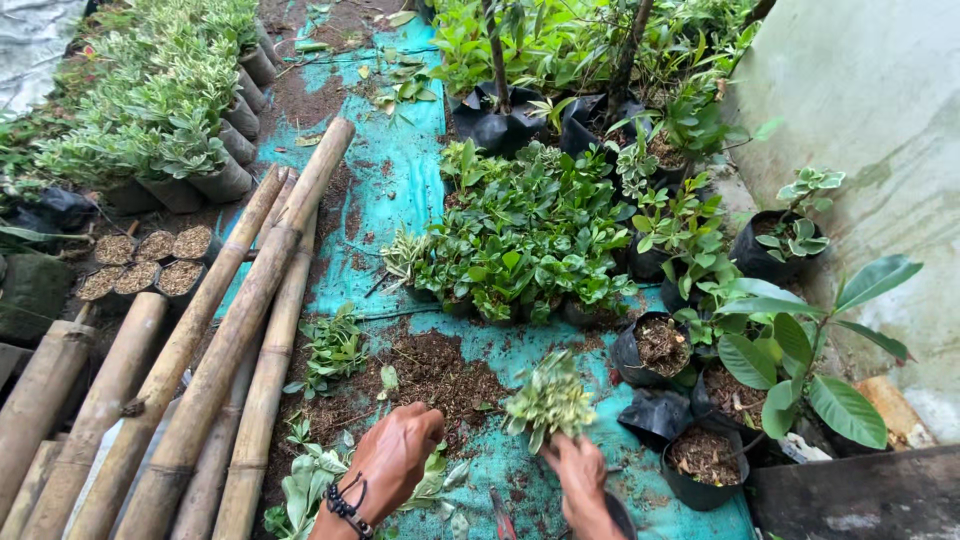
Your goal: The person sits on a tarp and plants small leafy cuttings into black plastic nursery bags filled with soil. They use pruning shears to trim the cuttings, place them into the bags, and add soil around the base.
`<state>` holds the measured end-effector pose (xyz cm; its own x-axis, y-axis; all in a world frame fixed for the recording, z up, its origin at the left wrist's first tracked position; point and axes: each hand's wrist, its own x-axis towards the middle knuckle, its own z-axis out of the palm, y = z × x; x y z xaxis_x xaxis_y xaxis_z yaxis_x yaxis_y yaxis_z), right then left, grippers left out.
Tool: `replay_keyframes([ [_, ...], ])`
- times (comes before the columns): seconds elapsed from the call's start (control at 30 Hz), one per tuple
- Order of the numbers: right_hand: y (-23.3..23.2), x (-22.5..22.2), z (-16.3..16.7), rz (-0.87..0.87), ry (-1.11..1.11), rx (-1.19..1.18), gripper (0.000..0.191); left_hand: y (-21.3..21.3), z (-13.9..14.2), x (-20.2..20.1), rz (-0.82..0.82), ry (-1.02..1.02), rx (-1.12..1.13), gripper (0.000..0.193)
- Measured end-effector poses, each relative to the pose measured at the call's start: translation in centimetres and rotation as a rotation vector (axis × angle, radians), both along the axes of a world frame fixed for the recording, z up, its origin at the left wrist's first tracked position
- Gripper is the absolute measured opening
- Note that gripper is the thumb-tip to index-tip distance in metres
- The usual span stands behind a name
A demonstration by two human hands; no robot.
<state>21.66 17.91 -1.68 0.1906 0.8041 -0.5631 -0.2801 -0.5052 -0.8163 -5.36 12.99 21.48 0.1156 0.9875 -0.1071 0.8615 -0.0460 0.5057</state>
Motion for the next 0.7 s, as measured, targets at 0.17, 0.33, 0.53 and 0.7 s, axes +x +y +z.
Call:
replay_keyframes([
  [0.17,6.7,2.2,3.0,-0.016,-0.044,0.143,0.022,0.2,-0.6,0.3,-0.007,0.034,-0.044,0.015],
  [0.33,12.3,3.4,4.7,0.014,-0.401,-0.099,0.021,0.0,0.2,0.4,-0.027,0.015,-0.001,0.014],
  [0.53,14.9,2.5,3.8,-0.106,-0.397,0.010,0.026,-0.1,0.7,0.2,-0.038,-0.047,0.106,0.016],
  [0.7,14.7,2.6,3.8,0.061,-0.641,0.066,0.031,-0.3,-2.1,0.9,-0.056,0.007,0.153,0.007],
])
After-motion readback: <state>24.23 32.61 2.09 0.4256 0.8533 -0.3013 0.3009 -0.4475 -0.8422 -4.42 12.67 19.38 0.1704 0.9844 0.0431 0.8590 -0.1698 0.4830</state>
